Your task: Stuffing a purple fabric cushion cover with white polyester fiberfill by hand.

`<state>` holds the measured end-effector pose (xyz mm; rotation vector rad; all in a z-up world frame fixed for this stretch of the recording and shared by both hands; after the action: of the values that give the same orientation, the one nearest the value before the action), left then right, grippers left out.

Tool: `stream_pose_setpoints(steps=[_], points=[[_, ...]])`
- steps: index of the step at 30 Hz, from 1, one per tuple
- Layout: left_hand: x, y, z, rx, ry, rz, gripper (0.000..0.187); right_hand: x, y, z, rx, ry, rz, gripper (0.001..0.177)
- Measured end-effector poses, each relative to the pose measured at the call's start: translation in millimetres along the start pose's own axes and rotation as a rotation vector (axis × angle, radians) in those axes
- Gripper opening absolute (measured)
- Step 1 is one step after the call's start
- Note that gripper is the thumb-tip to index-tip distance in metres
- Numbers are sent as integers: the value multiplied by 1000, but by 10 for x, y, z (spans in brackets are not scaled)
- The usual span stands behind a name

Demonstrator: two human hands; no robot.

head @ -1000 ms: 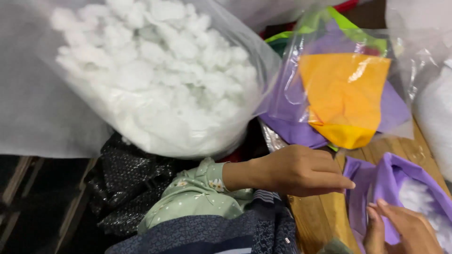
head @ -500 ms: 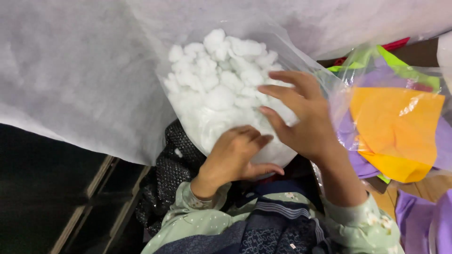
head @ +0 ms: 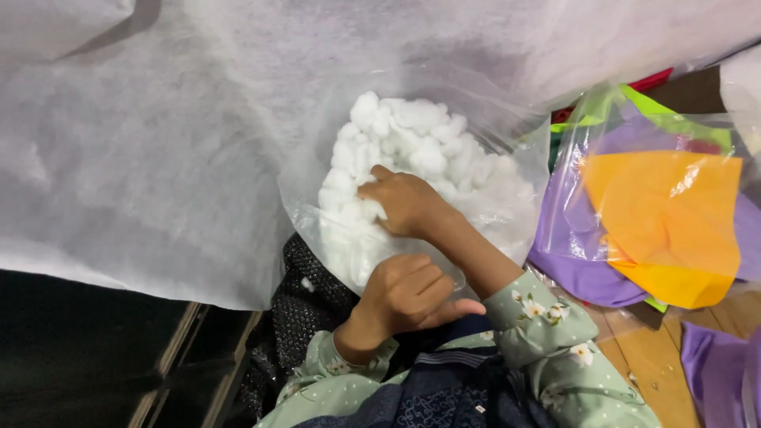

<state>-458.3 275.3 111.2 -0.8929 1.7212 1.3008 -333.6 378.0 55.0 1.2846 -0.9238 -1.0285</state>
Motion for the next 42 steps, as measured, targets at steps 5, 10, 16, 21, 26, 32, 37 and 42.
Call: stream_pose_setpoints(steps=[5,10,16,21,26,32,37,42], points=[[-35,-39,123,8,-27,-27,48,635,519,-220,-38,-42,-329,20],[-36,-55,164,39,-19,-80,37,1180,911,-319,-192,-107,-719,16],[207,-14,200,-119,55,-291,36,1483,895,-321,-302,-232,-1010,18],[-141,127,104,-339,169,-87,97,1594,944,-75,-157,9,-711,20],[-172,0,215,-273,416,264,87,1771,1074,6,-266,175,-686,16],[-31,-83,348,-398,621,334,69,2117,899,-489,-496,-6,-967,28],[-188,-44,277,-403,670,208,81,2497,777,-911,-803,-246,-1237,26],[-407,-115,30,-157,463,-26,114,3073,833,-1016,-1047,-268,-1367,26]])
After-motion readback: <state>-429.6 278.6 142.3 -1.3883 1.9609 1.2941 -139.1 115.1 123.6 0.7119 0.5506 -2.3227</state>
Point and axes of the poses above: each hand's wrist, its own x-axis away from the middle knuckle, its own y-axis out of the back of the hand, z = x × y, the point moved 1 cm from there along -x, towards the middle knuckle, and after that the axes turned 13 degrees about x, right-handed, at the moved point
